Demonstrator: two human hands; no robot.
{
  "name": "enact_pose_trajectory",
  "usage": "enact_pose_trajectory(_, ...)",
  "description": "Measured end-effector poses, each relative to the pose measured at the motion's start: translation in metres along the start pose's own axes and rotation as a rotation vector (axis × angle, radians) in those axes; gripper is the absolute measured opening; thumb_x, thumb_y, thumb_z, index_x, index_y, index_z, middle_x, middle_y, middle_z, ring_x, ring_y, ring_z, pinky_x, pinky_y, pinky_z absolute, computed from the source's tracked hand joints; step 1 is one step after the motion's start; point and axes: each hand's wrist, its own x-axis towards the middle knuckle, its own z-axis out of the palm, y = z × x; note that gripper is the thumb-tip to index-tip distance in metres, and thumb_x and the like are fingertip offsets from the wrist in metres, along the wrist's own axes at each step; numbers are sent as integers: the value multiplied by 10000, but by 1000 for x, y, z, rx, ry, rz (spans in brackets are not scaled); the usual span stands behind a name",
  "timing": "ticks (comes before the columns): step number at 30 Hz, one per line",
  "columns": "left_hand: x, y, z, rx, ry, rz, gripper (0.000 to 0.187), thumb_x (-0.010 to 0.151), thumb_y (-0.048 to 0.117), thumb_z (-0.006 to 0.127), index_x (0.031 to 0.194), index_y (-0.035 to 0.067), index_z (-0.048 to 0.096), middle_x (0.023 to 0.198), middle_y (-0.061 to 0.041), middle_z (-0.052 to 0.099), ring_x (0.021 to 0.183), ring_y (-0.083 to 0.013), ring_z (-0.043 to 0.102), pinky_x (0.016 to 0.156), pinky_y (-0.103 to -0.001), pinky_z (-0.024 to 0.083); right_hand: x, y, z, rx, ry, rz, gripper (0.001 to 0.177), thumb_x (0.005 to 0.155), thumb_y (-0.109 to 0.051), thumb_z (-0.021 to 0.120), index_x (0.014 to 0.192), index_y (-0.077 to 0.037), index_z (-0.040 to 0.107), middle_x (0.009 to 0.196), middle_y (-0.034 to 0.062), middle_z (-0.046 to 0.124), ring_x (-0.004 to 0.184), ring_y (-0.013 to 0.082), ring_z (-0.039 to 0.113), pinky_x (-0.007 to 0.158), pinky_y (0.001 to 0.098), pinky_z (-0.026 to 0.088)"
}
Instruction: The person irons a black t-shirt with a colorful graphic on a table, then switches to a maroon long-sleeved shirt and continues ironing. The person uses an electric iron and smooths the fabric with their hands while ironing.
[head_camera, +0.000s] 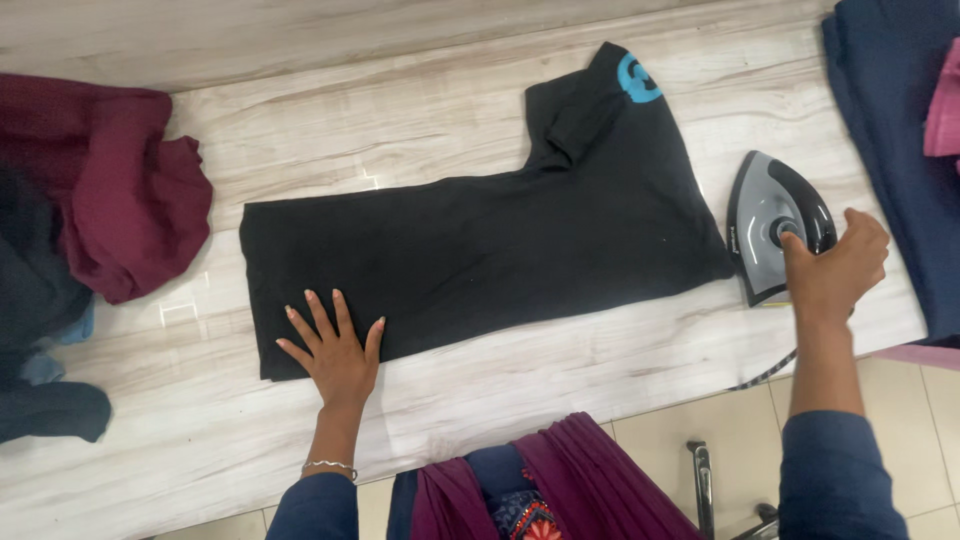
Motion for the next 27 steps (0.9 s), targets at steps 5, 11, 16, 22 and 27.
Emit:
enact_pose_trajectory(5,-4,-4,6,19,-32,1,879,991,701,320,1625,94,269,1708,-244,54,1545,-528,-38,1111,-816,-22,61,47,5,448,-615,665,667,780,-172,854,1338,67,579,1102,206,692,968,319,713,844,437,576)
enact_pose_trajectory(11,-1,-6,10,21,-79,-11,913,969,733,280,1632,108,222,1701,-240,1,1529,-516,-98,1101,-814,-41,70,31,4,816,-944,825,344,877,-204,762,1097,42,666,887,135,739,785,205,723,791,330,560)
enact_pose_trajectory(16,1,3,5,-1,-97,-28,956,963,736,311,1618,49,197,1690,-265,-14,1516,-526,-113,1079,-815,-48,41,-40,-71,523,-813,675,282,955,-143,743,1056,111,673,807,175,688,665,260,614,604,392,473)
enact_pose_trajectory(22,25,99,5,-109,-164,234,931,989,642,417,1605,-14,176,1693,-231,8,1551,-440,-69,1147,-737,-41,-5,-169,-124,840,-871,476,218,833,-137,727,976,19,671,674,111,718,598,166,690,567,290,534)
enact_pose_trajectory(27,42,144,-2,-89,-409,354,1025,930,627,533,1611,-10,109,1699,-200,-42,1549,-381,-128,1159,-692,-95,-35,-289,-77,1076,-1027,396,234,862,-178,748,890,32,647,657,59,667,534,148,670,525,300,532)
